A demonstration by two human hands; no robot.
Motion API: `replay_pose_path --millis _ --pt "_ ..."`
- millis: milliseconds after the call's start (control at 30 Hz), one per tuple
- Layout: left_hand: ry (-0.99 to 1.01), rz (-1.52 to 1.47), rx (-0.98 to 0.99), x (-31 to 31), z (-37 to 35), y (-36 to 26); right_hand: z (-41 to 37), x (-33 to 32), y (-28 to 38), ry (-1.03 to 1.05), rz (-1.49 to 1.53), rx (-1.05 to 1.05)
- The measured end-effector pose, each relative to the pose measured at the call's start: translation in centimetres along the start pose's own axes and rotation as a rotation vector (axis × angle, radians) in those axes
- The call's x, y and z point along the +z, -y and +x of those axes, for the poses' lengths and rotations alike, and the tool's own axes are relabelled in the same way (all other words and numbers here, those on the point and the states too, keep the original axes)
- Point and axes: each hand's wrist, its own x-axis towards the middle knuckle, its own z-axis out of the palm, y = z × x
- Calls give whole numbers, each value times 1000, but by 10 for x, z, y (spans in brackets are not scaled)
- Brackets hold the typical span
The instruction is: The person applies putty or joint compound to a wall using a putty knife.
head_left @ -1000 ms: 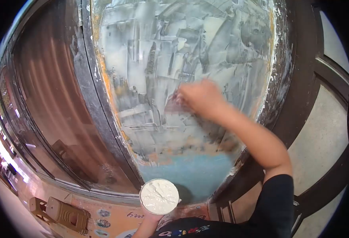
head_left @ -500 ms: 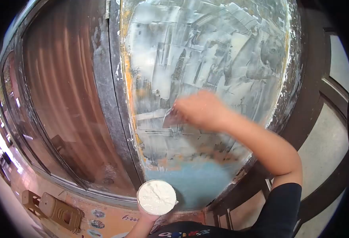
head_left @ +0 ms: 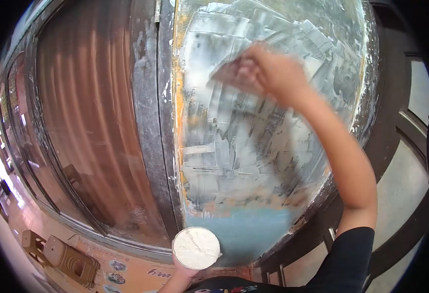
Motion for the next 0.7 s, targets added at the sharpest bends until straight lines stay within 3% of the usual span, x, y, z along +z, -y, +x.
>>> replay_pose_path --millis 33,67,100,133,233,300,333,367,400,467,567,600,633,667,700 --pt "-34 124 42 -1 -2 -1 -15 11 23 243 79 -91" --pt "-32 120 44 -2 -3 -2 -24 33 39 364 -70 -270" --pt "-46 161 64 -3 -2 -5 -36 55 43 357 -105 -524" --pt "-60 203 82 -4 -2 -7 -35 64 51 314 -173 -594" --pt "20 10 10 -3 2 -18 36 41 42 240 -294 -376" --pt "-10 127 49 16 -3 -18 91 -10 36 135 -325 -119" --pt "-50 249 83 22 -4 -19 118 -9 1 -131 -135 -185" --pt "99 -446 -109 12 -2 -26 142 -22 0 -273 -50 -98" --pt "101 -446 -109 4 -2 -28 147 -33 -5 -273 -50 -100" --pt "130 -221 -65 -3 -2 -32 148 -61 10 -315 -346 -109" --pt "90 -228 -66 -15 -6 -41 107 -33 29 -289 -308 -254" --pt "73 -223 -69 -16 -6 -43 86 -23 52 -24 -290 -121" --pt "88 -439 -112 -5 -13 -44 62 -10 71 190 -158 -172" --pt "88 -445 -115 -4 -12 -44 40 8 86 345 -203 -304" --pt "40 -121 -37 -3 -11 -44 19 31 94 495 -246 -437"
